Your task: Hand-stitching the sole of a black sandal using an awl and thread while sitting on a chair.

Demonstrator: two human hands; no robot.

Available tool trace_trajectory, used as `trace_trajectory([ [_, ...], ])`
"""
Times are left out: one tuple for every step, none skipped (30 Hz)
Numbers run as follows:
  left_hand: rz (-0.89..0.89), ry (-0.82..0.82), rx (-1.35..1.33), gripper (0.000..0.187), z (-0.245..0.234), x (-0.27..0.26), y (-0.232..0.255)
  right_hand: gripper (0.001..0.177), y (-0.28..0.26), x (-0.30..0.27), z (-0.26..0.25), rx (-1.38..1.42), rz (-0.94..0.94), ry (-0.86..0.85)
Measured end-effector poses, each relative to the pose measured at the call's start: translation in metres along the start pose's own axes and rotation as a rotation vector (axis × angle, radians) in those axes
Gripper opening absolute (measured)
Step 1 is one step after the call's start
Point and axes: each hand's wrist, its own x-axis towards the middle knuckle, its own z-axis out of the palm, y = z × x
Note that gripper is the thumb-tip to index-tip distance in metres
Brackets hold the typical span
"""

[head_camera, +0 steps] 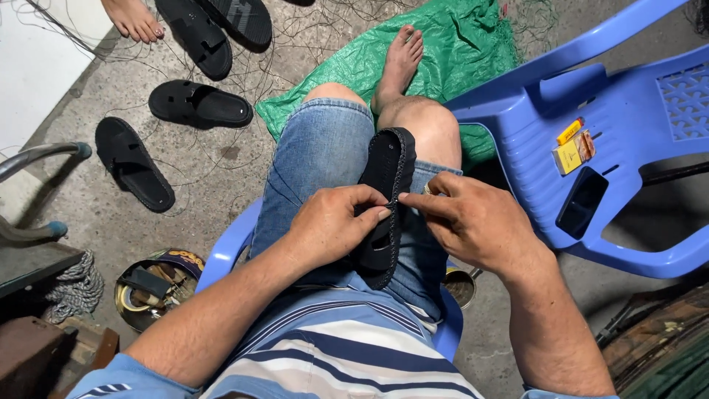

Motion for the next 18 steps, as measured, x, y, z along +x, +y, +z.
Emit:
trace_trajectory([
  [-0.011,-0.004,-0.006,0.016,0.001,-0.001,0.0,0.031,0.002,0.0,0.001,0.007,0.013,-0.009],
  [-0.021,-0.006,-0.012,0.016,0.002,-0.001,0.001,0.031,0.004,0.0,0.002,0.012,0.023,-0.016],
  [-0.021,-0.004,-0.016,0.016,0.002,-0.001,0.002,0.031,0.004,0.0,0.002,0.009,0.022,-0.019],
  [-0.027,-0.004,-0.015,0.018,0.001,-0.001,0.002,0.031,0.003,0.001,0.001,0.044,0.031,-0.02],
  [-0.033,-0.004,-0.014,0.019,0.001,-0.001,0.003,0.032,0.003,0.001,0.0,0.08,0.04,-0.021],
  [-0.034,-0.003,-0.017,0.019,0.0,-0.001,0.003,0.032,0.001,0.002,0.0,0.079,0.039,-0.023],
  [-0.044,-0.002,-0.022,0.018,-0.001,-0.001,0.003,0.032,0.0,0.002,-0.001,0.076,0.041,-0.018],
  [-0.053,-0.002,-0.026,0.018,-0.001,0.0,0.004,0.033,-0.002,0.002,-0.001,0.074,0.043,-0.012],
  [-0.053,-0.001,-0.027,0.018,-0.002,-0.001,0.005,0.033,-0.003,0.002,-0.001,0.073,0.042,-0.012],
  [-0.06,-0.001,-0.05,0.016,-0.003,-0.001,0.007,0.031,-0.004,0.001,-0.001,0.01,0.032,0.002],
  [-0.067,-0.001,-0.072,0.015,-0.003,-0.001,0.008,0.03,-0.005,0.0,0.0,-0.054,0.021,0.017],
  [-0.071,-0.003,-0.075,0.015,-0.001,-0.001,0.009,0.03,-0.01,-0.001,-0.001,-0.053,0.021,0.012],
  [-0.074,-0.004,-0.075,0.014,0.0,-0.001,0.009,0.031,-0.016,-0.003,-0.003,-0.142,0.032,0.018],
  [-0.079,-0.001,-0.076,0.014,0.002,-0.001,0.009,0.033,-0.02,-0.002,-0.004,-0.232,0.038,0.024],
  [-0.085,0.003,-0.081,0.014,0.004,0.001,0.008,0.033,-0.019,-0.002,-0.001,-0.232,0.032,0.018],
  [-0.077,0.006,-0.099,0.014,0.007,0.001,0.006,0.033,-0.019,-0.003,0.002,-0.281,0.036,0.029],
  [-0.07,0.01,-0.117,0.013,0.009,0.002,0.005,0.033,-0.019,-0.003,0.005,-0.331,0.04,0.041],
  [-0.072,0.014,-0.121,0.013,0.009,0.002,0.003,0.033,-0.014,-0.003,0.008,-0.332,0.036,0.038],
])
